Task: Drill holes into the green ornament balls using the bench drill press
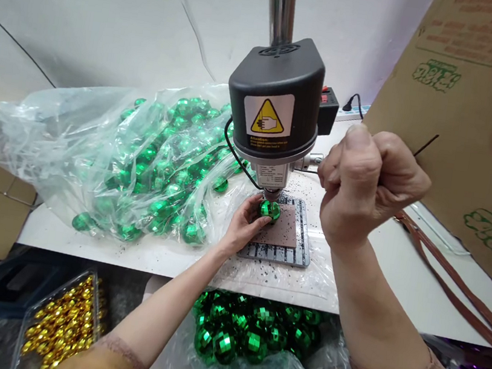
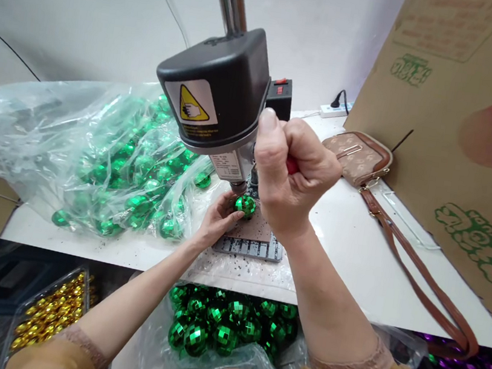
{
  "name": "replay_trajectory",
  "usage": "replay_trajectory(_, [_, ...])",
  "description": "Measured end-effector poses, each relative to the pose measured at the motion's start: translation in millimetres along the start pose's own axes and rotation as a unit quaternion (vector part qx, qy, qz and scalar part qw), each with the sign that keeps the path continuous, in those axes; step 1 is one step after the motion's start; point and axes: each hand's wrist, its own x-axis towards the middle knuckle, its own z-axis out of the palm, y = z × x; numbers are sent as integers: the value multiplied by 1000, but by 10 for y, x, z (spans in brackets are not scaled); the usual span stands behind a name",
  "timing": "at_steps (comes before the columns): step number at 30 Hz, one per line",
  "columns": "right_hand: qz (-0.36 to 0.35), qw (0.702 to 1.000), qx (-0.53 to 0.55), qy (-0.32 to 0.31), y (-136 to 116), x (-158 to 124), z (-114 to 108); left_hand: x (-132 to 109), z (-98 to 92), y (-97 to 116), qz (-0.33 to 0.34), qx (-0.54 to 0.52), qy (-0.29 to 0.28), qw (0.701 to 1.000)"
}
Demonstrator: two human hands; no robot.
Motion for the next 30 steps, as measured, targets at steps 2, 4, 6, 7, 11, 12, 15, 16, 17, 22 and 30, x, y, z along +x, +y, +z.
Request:
replay_trajectory(2, [2, 1000, -13, 0, -4, -4, 0, -7, 4, -9, -4, 2, 2, 1000])
replay_trajectory(4, [4, 1000, -18, 2, -8, -7, 2, -13, 16, -11, -3, 4, 0, 1000])
replay_trajectory(6, [-1, 1000, -11, 3, -10, -7, 5, -12, 34, -6, 5, 9, -6, 1000])
replay_trajectory(7, [-5, 1000, -5, 3, -11, -7, 7, -8, 43, -1, 11, 13, -8, 1000])
replay_trajectory(11, [-2, 1000, 1, 4, -17, -3, 8, 15, 60, 21, 31, 52, -1, 998])
replay_trajectory(12, [0, 1000, -3, 3, -17, -4, 6, 17, 59, 27, 34, 69, -1, 997])
replay_trajectory(15, [-3, 1000, -31, -5, -12, -8, -6, -3, 62, 52, 33, 102, -2, 994])
replay_trajectory(16, [-7, 999, -44, -9, -10, -9, -10, -17, 67, 64, 27, 102, -1, 994])
replay_trajectory(17, [-11, 998, -55, -13, -8, -9, -13, -34, 73, 78, 21, 101, -1, 995])
replay_trajectory(22, [-10, 999, -44, -8, -21, -2, -3, -98, 124, 155, 21, 114, -3, 993])
replay_trajectory(30, [19, 1000, -8, -8, -50, 23, 1, -114, 123, 114, 25, 111, -9, 993])
